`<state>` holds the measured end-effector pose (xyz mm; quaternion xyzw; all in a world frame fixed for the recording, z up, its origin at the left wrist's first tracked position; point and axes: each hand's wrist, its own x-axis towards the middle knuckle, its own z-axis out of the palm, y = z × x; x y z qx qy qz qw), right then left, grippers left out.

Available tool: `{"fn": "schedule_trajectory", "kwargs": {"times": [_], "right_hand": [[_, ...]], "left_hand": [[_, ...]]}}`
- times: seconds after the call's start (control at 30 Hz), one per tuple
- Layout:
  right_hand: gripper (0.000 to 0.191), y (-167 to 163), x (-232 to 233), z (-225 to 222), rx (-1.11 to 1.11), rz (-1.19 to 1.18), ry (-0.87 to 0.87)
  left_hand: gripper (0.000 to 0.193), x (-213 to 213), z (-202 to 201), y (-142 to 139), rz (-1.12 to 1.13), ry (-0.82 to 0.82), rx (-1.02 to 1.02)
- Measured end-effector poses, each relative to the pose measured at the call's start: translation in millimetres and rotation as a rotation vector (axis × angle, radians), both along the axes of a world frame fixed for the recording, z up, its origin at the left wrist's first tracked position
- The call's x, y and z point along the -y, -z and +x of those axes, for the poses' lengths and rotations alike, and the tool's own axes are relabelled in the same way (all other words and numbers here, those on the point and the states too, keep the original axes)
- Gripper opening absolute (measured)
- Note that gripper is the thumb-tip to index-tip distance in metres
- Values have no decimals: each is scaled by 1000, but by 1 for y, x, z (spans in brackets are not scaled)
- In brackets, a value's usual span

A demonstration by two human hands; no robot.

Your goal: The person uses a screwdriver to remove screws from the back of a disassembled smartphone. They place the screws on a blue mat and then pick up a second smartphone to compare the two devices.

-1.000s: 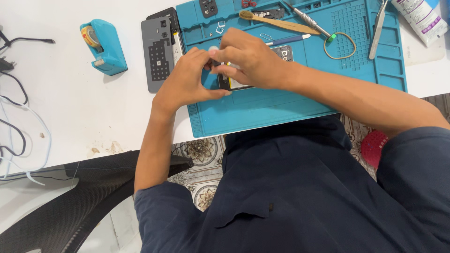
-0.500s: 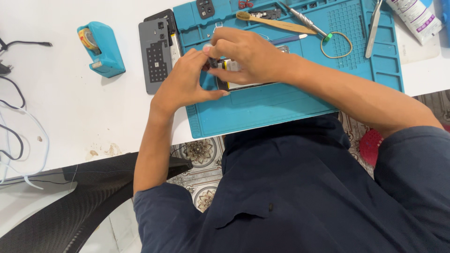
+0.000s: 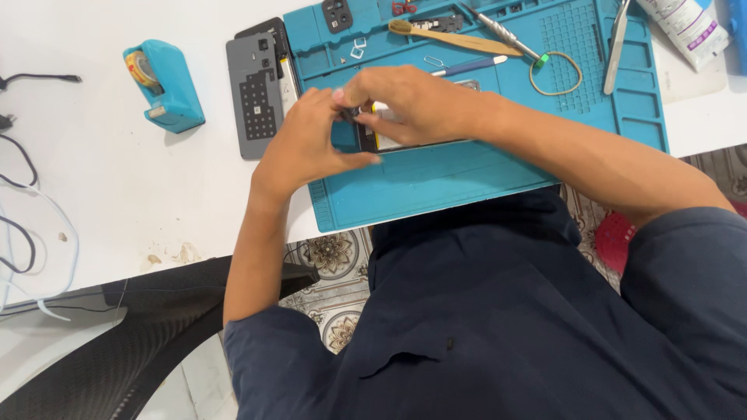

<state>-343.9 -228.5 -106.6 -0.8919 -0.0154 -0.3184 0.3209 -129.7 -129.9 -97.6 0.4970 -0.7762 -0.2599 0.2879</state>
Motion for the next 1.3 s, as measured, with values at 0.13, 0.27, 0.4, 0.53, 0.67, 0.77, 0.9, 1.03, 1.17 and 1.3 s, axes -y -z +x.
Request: {"fn": "schedule_trajectory", "kwargs": {"times": [0.13,0.27,0.4,0.53,0.67,0.77,0.9,1.03,1.17,1.3], "right_hand": [[35,-3,0,5,-102,27,121],[41,-5,-5,9,-80,-94,149],[41,-6,-7,10,-44,43,33],[41,-7,-5,19,-81,-104,198],[47,-11,0,15,-44,-175,152],[30,-11,-7,15,-98,-80,115],[36,-11,-6,21,-70,-174,124],[42,-11,-2,16,12,-200,86],[40,-7,7,5,-28,-126,12],[39,2,9,4,-2,-161,99]], "left_hand": [[68,-3,-3,-3,-18,-110,154],[71,-2,0,-3,-69,-99,226],[73,0,7,-3,-147,-36,240],[73,-1,16,-4,-201,-25,230],[75,1,17,-3,-158,-57,241],[77,-1,18,-2,-118,-57,209],[75,8,16,-1,-76,-83,244],[73,14,15,2,-82,-78,199],[75,20,10,9,-122,-62,211],[78,23,8,12,-170,-43,222]]}}
